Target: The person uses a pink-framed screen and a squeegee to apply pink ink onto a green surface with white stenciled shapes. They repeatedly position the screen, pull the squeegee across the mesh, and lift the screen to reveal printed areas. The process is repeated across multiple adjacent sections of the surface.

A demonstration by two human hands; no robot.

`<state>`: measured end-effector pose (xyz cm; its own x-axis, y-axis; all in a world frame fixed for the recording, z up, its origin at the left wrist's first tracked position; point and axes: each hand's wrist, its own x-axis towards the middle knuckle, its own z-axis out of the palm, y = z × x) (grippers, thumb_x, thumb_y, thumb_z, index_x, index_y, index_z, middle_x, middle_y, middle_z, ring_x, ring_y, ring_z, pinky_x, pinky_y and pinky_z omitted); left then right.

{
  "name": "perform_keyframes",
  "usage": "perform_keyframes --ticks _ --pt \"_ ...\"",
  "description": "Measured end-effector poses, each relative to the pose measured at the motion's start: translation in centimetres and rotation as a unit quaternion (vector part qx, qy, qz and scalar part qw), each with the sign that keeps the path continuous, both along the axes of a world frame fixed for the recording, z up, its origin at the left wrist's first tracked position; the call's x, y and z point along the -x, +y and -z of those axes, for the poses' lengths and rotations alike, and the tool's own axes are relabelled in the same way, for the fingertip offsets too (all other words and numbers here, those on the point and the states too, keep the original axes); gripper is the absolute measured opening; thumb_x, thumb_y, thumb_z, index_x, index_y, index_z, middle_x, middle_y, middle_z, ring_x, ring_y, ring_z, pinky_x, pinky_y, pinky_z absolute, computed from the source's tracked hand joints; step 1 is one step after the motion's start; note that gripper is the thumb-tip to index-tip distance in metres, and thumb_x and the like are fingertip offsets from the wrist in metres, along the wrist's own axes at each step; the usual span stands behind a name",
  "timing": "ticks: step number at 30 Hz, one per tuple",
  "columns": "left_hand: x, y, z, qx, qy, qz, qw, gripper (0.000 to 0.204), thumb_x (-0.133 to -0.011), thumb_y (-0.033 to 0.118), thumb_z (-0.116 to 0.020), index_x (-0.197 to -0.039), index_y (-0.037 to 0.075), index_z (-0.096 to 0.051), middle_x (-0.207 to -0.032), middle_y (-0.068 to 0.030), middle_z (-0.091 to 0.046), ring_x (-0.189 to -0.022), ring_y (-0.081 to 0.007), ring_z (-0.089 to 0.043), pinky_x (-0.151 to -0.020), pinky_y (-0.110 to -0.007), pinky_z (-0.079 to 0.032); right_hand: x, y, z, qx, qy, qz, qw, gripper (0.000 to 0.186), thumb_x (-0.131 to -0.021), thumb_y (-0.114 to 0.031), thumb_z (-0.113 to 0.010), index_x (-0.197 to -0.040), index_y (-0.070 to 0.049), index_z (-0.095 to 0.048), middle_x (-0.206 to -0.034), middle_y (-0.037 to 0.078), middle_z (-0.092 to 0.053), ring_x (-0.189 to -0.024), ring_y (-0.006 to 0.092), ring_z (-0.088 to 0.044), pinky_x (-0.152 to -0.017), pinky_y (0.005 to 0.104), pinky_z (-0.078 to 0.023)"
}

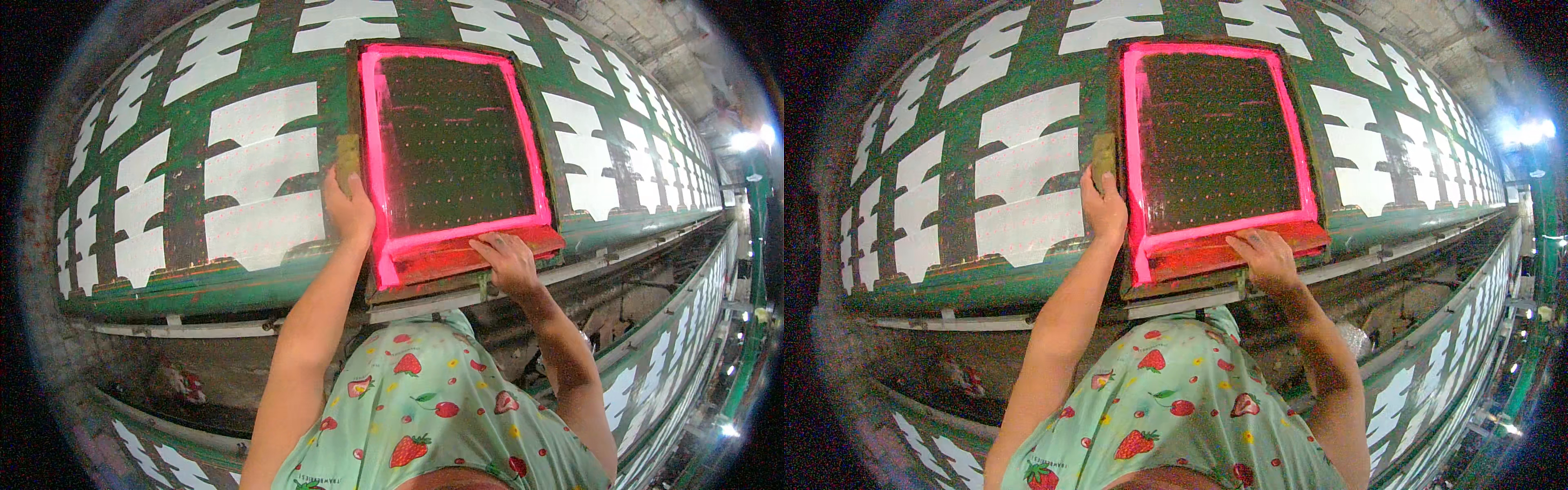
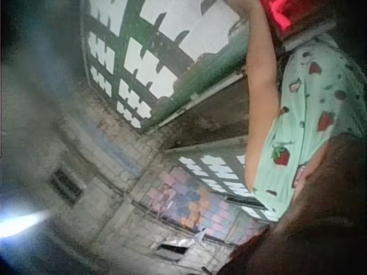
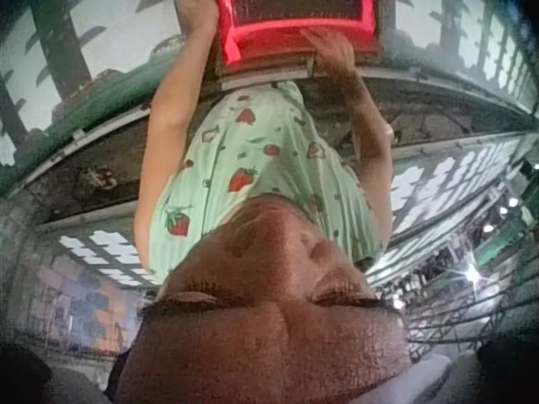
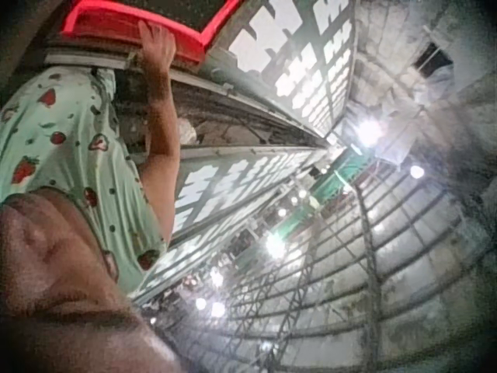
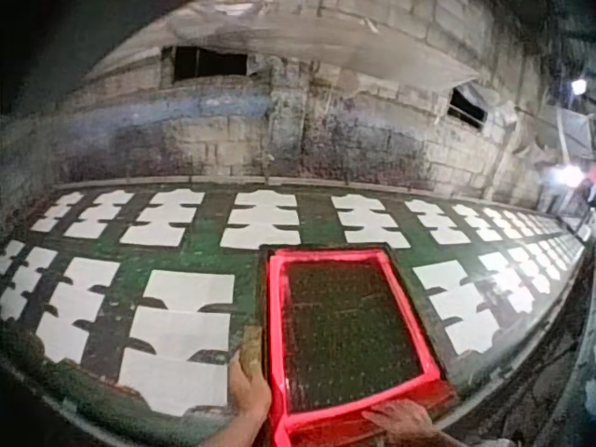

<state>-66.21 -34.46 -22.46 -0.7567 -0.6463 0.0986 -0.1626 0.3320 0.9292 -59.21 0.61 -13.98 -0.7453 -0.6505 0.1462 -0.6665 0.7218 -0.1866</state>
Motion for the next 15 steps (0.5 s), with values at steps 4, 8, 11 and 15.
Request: perform_keyframes --ticks 4,8,11,15 --pt "-0.2 0.0 -0.6 -0.009 -0.013 0.006 1.000 0.052 -0.114 0.024 -0.061 -0.158 -0.003 -0.053 -0.152 -0.0240 -0.064 -0.140 -0.0354 -0.062 -0.120 -0.044 -0.045 6.2 -0.9 0.9 0.010 0.011 0.002 1.000 0.053 -0.082 -0.003 -0.069 -0.134 -0.012 -0.077 -0.124 0.011 -0.075 -0.114 0.0349 -0.072 -0.100 0.0503 -0.058" --pt "-0.3 0.3 -1.2 -0.039 -0.045 -0.003 0.998 0.051 -0.115 0.023 -0.056 -0.158 -0.004 -0.053 -0.154 -0.0254 -0.062 -0.143 -0.0381 -0.058 -0.123 -0.046 -0.042 14.6 -1.9 1.6 -0.012 0.024 0.003 1.000 0.059 -0.081 -0.003 -0.075 -0.139 -0.014 -0.075 -0.126 0.013 -0.076 -0.117 0.0377 -0.073 -0.102 0.0509 -0.059" --pt "-0.4 0.4 -1.2 -0.043 -0.061 -0.006 0.997 0.049 -0.116 0.022 -0.051 -0.157 -0.005 -0.053 -0.154 -0.0267 -0.061 -0.144 -0.0406 -0.058 -0.125 -0.046 -0.040 21.5 -2.6 2.4 -0.014 0.033 0.006 0.999 0.054 -0.083 -0.003 -0.075 -0.136 -0.013 -0.075 -0.127 0.016 -0.076 -0.118 0.0382 -0.074 -0.103 0.0513 -0.060" --pt "-0.1 0.4 -0.5 -0.040 -0.044 -0.037 0.998 0.046 -0.117 0.021 -0.051 -0.153 -0.007 -0.057 -0.146 -0.0242 -0.066 -0.137 -0.0345 -0.063 -0.119 -0.044 -0.046 30.5 -3.7 3.1 -0.019 0.075 -0.008 0.997 0.048 -0.087 -0.004 -0.073 -0.134 -0.013 -0.076 -0.128 0.019 -0.076 -0.117 0.0387 -0.075 -0.102 0.0522 -0.061"
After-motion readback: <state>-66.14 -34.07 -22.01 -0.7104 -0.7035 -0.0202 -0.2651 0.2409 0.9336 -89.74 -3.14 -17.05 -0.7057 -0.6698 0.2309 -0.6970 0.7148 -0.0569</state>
